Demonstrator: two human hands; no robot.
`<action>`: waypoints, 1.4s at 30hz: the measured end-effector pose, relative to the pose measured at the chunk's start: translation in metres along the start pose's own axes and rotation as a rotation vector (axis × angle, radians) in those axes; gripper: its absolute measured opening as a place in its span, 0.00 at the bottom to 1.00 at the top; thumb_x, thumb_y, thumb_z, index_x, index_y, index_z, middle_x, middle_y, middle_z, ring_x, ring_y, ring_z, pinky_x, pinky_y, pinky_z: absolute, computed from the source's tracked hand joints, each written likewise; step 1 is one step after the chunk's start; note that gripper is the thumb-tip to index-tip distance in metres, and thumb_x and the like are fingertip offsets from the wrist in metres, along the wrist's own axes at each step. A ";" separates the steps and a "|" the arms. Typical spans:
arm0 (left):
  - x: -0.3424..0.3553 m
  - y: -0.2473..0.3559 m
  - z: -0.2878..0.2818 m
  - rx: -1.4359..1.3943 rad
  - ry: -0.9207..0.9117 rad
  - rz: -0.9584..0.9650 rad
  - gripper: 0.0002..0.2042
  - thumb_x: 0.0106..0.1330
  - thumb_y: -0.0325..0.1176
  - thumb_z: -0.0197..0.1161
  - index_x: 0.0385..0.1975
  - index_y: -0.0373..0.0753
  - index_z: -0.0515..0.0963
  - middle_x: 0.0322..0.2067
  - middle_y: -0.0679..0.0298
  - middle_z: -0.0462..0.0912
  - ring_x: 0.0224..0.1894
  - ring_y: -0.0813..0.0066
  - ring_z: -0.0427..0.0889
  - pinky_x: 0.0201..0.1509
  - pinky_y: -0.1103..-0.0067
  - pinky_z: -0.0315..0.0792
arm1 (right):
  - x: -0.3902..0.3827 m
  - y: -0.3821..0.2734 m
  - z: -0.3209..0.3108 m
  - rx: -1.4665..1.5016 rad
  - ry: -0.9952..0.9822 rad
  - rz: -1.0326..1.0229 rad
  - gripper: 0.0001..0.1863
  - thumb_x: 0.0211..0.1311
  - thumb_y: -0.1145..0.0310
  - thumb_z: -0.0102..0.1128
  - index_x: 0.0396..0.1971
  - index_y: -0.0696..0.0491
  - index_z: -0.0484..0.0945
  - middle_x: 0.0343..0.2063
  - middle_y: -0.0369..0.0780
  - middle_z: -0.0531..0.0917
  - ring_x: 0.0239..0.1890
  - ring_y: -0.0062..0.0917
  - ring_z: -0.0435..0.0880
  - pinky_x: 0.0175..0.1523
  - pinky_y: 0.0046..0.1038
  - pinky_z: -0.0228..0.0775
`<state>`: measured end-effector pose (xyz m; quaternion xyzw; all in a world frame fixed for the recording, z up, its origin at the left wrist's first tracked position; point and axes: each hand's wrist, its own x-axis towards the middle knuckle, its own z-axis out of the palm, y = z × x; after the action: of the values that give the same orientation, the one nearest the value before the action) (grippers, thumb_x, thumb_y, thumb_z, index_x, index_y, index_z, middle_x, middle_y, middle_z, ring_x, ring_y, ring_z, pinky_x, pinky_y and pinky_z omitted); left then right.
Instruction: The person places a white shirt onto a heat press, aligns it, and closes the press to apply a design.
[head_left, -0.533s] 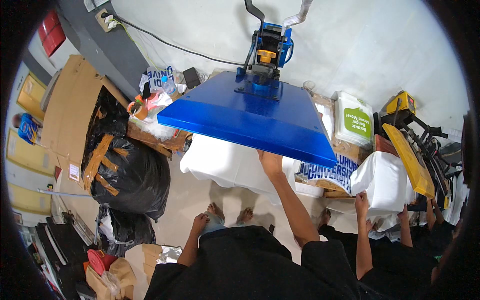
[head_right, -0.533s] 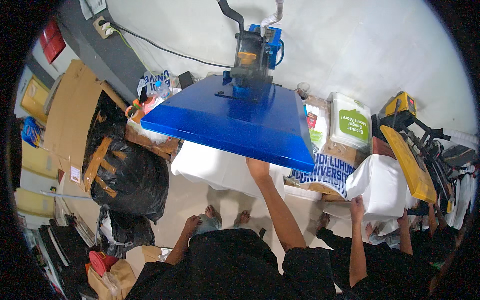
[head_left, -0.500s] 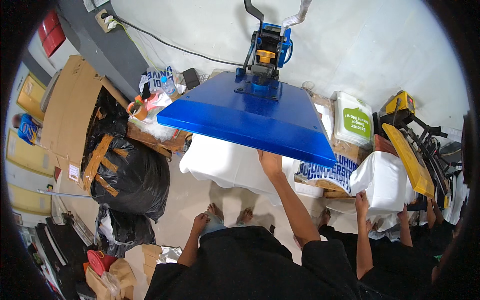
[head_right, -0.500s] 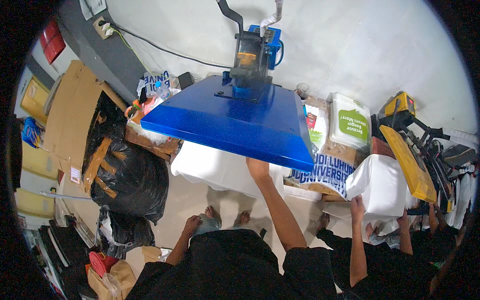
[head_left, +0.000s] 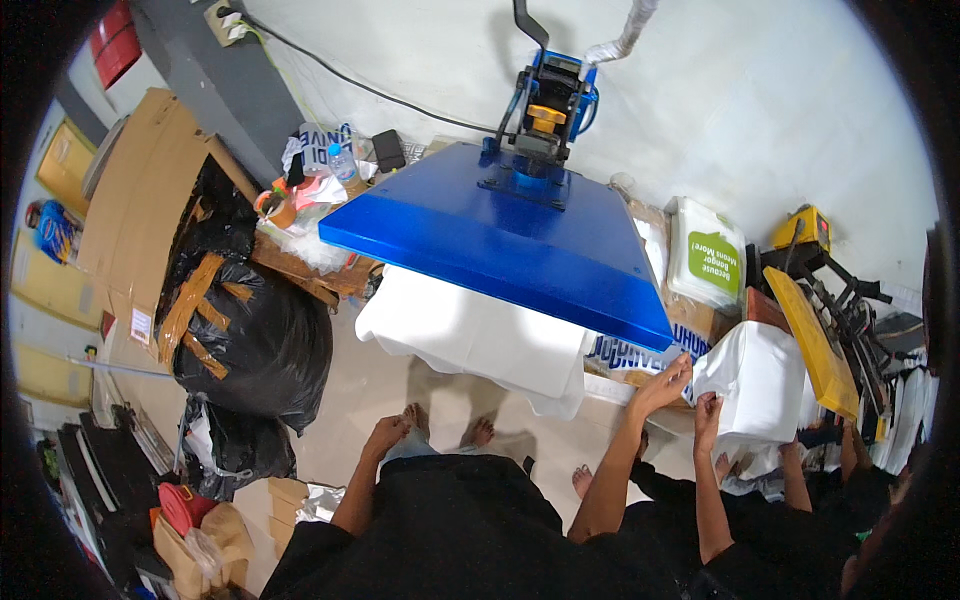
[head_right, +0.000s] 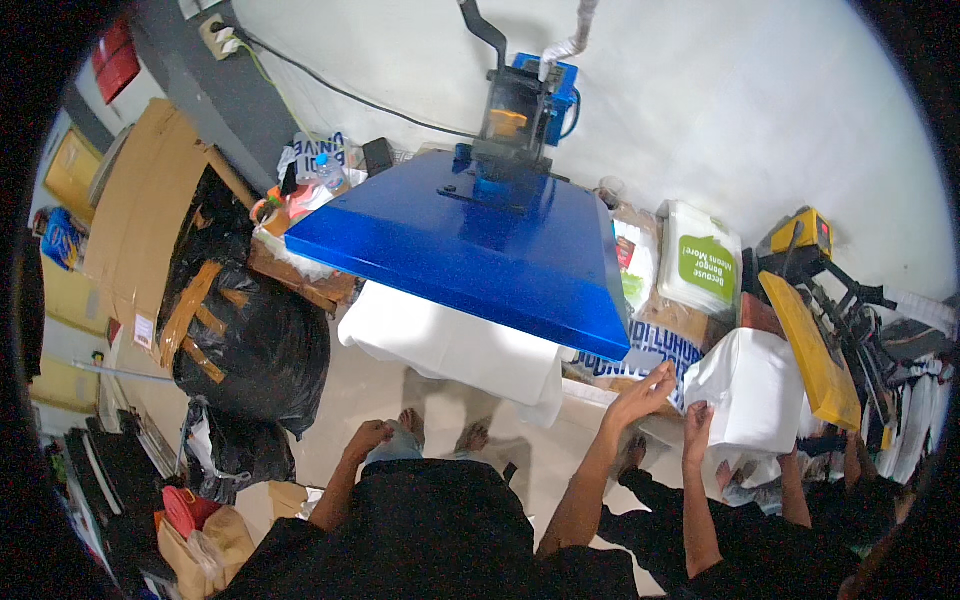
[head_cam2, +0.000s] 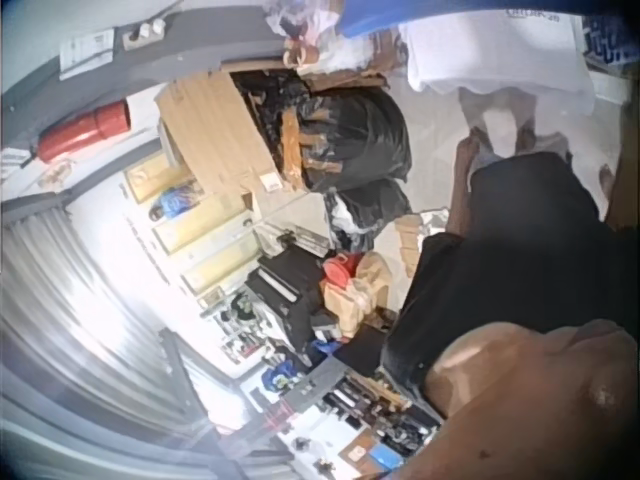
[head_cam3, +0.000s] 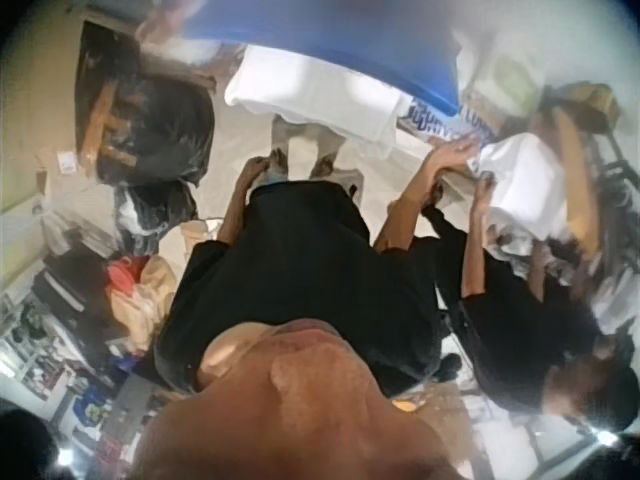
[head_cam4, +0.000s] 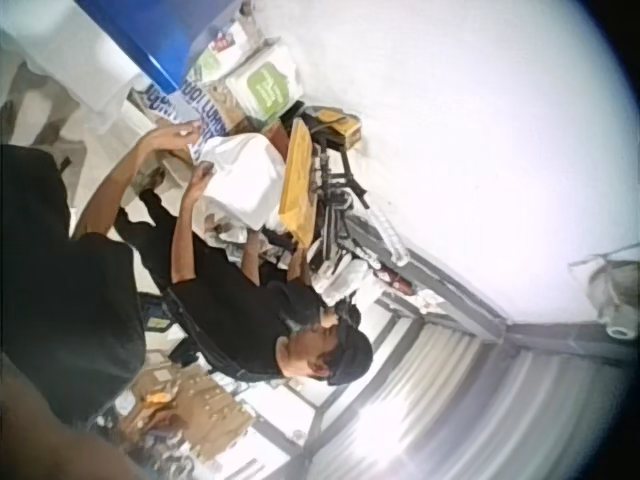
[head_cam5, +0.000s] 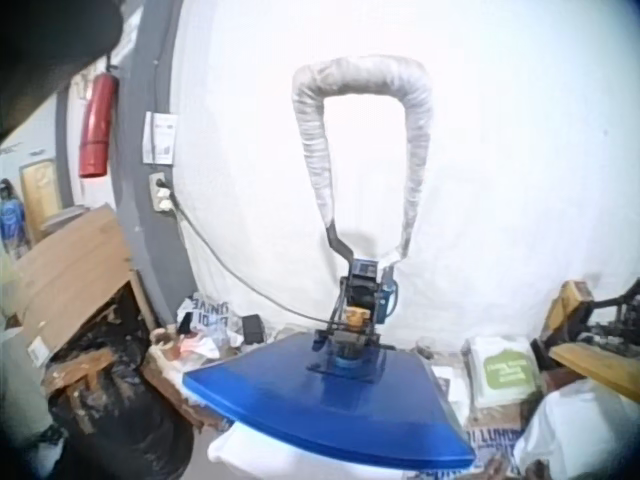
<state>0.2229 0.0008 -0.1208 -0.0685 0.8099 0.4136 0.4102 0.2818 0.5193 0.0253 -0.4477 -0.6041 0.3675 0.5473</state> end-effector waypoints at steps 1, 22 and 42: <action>-0.014 0.036 -0.006 -0.057 -0.035 0.085 0.15 0.70 0.38 0.56 0.42 0.30 0.78 0.36 0.60 0.83 0.40 0.73 0.80 0.50 0.75 0.72 | -0.011 -0.021 -0.019 -0.041 -0.042 -0.073 0.13 0.70 0.67 0.50 0.41 0.62 0.76 0.40 0.42 0.82 0.42 0.27 0.76 0.51 0.28 0.67; 0.070 0.144 -0.237 -0.847 0.081 0.355 0.14 0.73 0.39 0.51 0.49 0.39 0.77 0.40 0.63 0.83 0.39 0.72 0.81 0.46 0.74 0.74 | -0.182 -0.070 0.137 -1.026 -0.548 -0.287 0.54 0.57 0.36 0.55 0.68 0.65 0.49 0.68 0.59 0.50 0.72 0.57 0.39 0.70 0.63 0.23; 0.144 0.096 -0.242 -1.362 -0.133 -0.035 0.09 0.71 0.41 0.52 0.33 0.44 0.72 0.24 0.70 0.72 0.22 0.77 0.68 0.26 0.78 0.64 | -0.118 -0.469 0.057 -0.206 -0.527 -1.115 0.26 0.57 0.56 0.65 0.45 0.65 0.79 0.41 0.50 0.84 0.47 0.39 0.82 0.58 0.39 0.69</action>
<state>-0.0617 -0.0798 -0.0875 -0.2990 0.3411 0.8274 0.3311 0.1602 0.2566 0.4167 -0.0100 -0.8940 0.0645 0.4433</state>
